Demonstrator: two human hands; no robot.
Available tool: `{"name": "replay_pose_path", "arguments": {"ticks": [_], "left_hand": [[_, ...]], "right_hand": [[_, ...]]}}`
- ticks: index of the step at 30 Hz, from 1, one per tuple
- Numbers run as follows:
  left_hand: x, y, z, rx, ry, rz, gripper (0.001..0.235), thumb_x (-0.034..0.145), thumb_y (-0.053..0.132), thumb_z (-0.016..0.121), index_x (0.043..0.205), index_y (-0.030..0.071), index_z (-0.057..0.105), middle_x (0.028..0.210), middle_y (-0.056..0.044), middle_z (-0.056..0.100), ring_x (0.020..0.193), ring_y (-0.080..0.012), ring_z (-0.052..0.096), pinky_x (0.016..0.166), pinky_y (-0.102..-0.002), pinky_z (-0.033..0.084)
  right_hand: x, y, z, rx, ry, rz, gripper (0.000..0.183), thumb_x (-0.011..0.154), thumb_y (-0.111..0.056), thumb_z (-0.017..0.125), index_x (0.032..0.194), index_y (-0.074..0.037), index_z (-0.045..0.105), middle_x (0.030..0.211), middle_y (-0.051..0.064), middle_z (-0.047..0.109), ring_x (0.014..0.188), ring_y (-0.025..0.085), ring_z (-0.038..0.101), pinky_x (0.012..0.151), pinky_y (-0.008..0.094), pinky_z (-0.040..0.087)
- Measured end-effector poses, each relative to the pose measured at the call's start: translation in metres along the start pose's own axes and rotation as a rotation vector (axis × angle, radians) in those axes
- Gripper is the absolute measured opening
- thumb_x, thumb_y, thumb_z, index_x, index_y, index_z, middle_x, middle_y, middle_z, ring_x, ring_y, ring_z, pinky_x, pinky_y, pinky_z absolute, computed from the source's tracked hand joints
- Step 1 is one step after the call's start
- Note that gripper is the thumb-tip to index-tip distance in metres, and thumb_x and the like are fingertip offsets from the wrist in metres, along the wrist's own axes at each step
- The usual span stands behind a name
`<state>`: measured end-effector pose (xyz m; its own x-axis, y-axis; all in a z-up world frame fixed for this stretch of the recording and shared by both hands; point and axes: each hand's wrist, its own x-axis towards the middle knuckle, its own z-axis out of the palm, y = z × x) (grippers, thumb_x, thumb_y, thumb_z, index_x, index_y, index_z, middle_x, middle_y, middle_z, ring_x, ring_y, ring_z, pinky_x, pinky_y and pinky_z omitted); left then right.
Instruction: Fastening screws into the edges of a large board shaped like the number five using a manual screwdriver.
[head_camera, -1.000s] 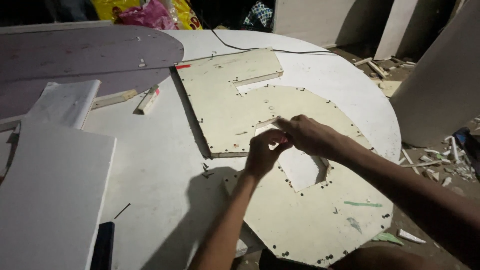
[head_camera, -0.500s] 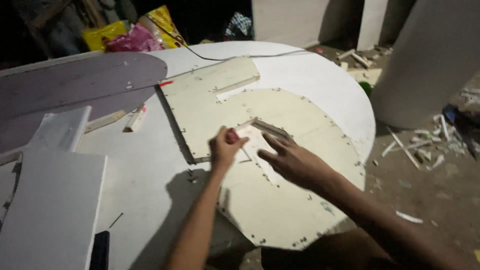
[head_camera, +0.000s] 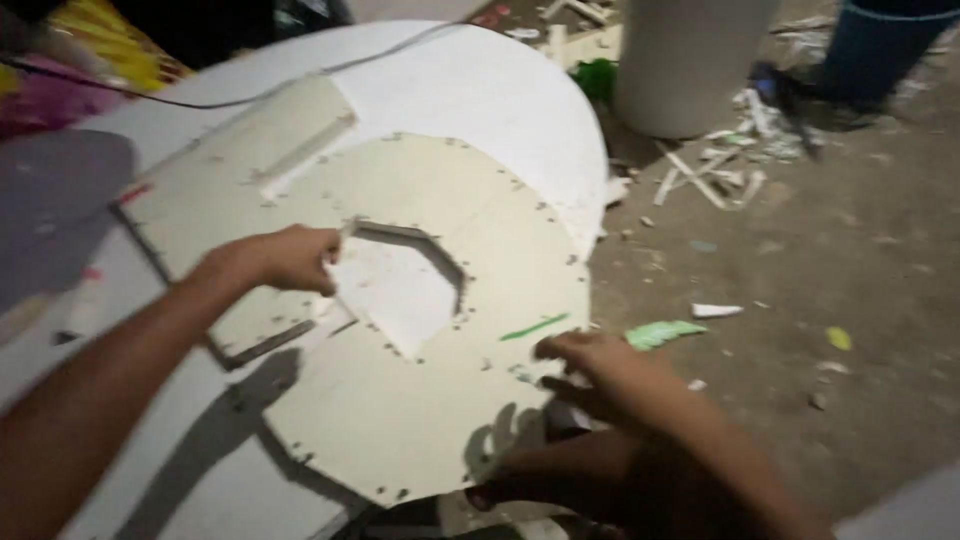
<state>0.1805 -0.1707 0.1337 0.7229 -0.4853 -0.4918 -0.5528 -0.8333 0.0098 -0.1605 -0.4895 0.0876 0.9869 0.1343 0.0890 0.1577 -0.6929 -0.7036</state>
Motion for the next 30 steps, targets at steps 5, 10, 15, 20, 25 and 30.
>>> {"name": "replay_pose_path", "arguments": {"ticks": [5,10,15,20,25,30], "left_hand": [[-0.030,0.018,-0.006,0.163,-0.057,0.148,0.050,0.083,0.032,0.077,0.120,0.014,0.049,0.116,-0.017,0.073,0.117,-0.0374,0.070,0.101,-0.048,0.057],[-0.044,-0.005,0.033,0.289,0.410,0.482,0.016,0.091,0.016,0.070,0.103,0.017,0.061,0.092,-0.007,0.071,0.093,-0.0370,0.073,0.079,-0.044,0.059],[-0.032,0.003,0.040,0.320,0.509,0.378,0.015,0.089,0.025,0.074,0.096,0.013,0.069,0.091,-0.011,0.075,0.091,-0.0355,0.076,0.079,-0.048,0.060],[-0.013,0.013,0.044,0.236,0.608,0.137,0.029,0.091,0.034,0.062,0.108,0.011,0.068,0.107,-0.016,0.073,0.097,-0.0408,0.072,0.078,-0.054,0.058],[-0.061,0.030,0.008,-0.169,0.229,-0.044,0.056,0.098,0.027,0.060,0.144,0.004,0.041,0.132,-0.021,0.062,0.114,-0.0393,0.063,0.082,-0.051,0.053],[-0.095,0.020,0.010,-0.381,0.176,0.178,0.025,0.101,0.009,0.048,0.126,0.006,0.046,0.137,-0.012,0.064,0.121,-0.0260,0.064,0.087,-0.043,0.051]], "right_hand": [[-0.015,0.031,0.011,-0.235,-0.192,0.192,0.032,0.096,-0.026,0.066,0.127,-0.019,0.064,0.110,0.012,0.074,0.098,0.037,0.075,0.081,0.051,0.059],[-0.049,0.072,0.010,-0.082,0.074,0.390,0.029,0.090,-0.011,0.068,0.118,-0.006,0.072,0.098,0.024,0.079,0.099,0.045,0.075,0.082,0.052,0.060],[-0.050,0.049,0.024,-0.089,0.247,0.379,0.024,0.089,-0.020,0.072,0.113,-0.015,0.073,0.087,0.014,0.081,0.087,0.034,0.079,0.078,0.047,0.060],[-0.024,0.000,0.027,-0.250,0.169,0.209,0.017,0.093,-0.027,0.070,0.080,-0.016,0.069,0.067,-0.007,0.073,0.067,0.006,0.052,0.062,0.031,0.050],[-0.007,0.022,0.034,-0.325,0.151,0.220,0.015,0.093,-0.026,0.069,0.082,-0.016,0.068,0.069,-0.007,0.069,0.068,0.007,0.051,0.064,0.031,0.049],[0.008,0.079,0.043,0.256,0.395,0.372,0.001,0.089,-0.014,0.064,0.089,-0.015,0.064,0.084,-0.001,0.070,0.075,0.007,0.058,0.075,0.030,0.051]]}}
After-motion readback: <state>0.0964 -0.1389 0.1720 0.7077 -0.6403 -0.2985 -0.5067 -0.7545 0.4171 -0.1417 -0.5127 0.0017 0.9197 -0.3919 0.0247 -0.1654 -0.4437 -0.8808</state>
